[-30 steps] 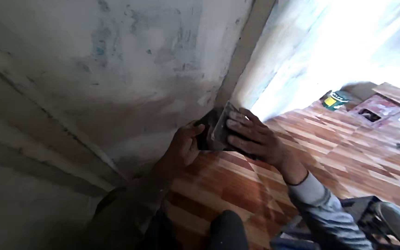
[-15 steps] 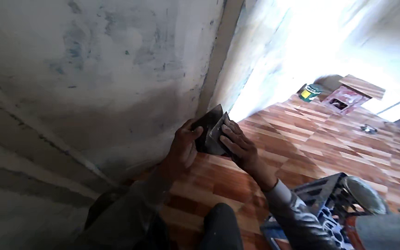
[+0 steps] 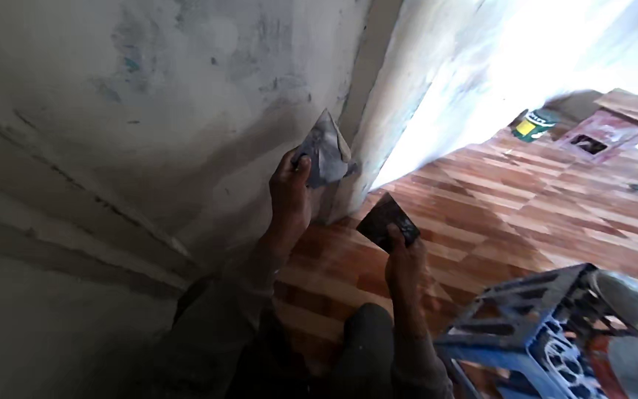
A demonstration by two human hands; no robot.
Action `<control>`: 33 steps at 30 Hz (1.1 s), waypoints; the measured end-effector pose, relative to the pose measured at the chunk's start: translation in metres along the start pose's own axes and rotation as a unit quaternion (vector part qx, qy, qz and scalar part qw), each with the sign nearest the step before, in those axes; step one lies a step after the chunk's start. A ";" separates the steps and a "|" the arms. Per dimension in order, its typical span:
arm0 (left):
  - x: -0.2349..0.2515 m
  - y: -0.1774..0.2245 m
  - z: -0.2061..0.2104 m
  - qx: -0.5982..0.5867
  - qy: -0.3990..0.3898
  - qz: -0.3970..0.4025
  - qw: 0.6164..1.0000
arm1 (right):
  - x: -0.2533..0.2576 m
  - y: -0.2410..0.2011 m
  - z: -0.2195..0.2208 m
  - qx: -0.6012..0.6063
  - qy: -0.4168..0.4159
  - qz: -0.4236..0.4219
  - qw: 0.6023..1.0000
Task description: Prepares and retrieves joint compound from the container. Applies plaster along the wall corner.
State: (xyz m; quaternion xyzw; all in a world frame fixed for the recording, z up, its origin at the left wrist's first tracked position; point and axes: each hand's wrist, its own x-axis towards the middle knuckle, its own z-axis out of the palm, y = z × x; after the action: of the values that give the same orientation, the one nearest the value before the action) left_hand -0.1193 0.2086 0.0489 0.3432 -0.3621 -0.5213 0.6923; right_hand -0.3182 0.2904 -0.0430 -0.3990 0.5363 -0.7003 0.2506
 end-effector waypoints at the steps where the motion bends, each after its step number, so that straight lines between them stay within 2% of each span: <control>1: -0.001 -0.001 -0.002 0.012 -0.005 0.010 1.000 | 0.000 -0.016 0.005 -0.018 -0.017 -0.027 0.999; 3: -0.003 -0.002 -0.003 0.023 -0.006 0.027 0.999 | 0.004 -0.039 0.018 -0.011 -0.025 -0.065 0.998; 6: -0.007 -0.003 0.002 0.043 -0.020 0.056 0.997 | 0.010 -0.053 0.035 0.044 -0.024 -0.077 0.996; 9: -0.016 -0.007 0.009 0.084 -0.065 0.073 0.992 | 0.014 -0.056 0.046 0.054 -0.016 -0.059 0.997; 14: -0.022 -0.021 0.013 0.143 -0.150 0.058 0.977 | 0.020 -0.048 0.047 0.029 0.004 -0.019 0.999; 23: -0.022 -0.037 0.021 0.218 -0.275 0.021 0.936 | 0.025 -0.046 0.032 0.025 0.019 0.043 0.999; 33: -0.055 -0.047 0.042 0.319 -0.365 0.101 0.869 | 0.023 -0.054 -0.002 0.082 0.081 0.077 0.990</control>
State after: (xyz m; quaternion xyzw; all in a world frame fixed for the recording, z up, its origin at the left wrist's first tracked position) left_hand -0.1881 0.2471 0.0215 0.2921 -0.7683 -0.3928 0.4125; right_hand -0.3281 0.2901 0.0151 -0.2764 0.5250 -0.7505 0.2912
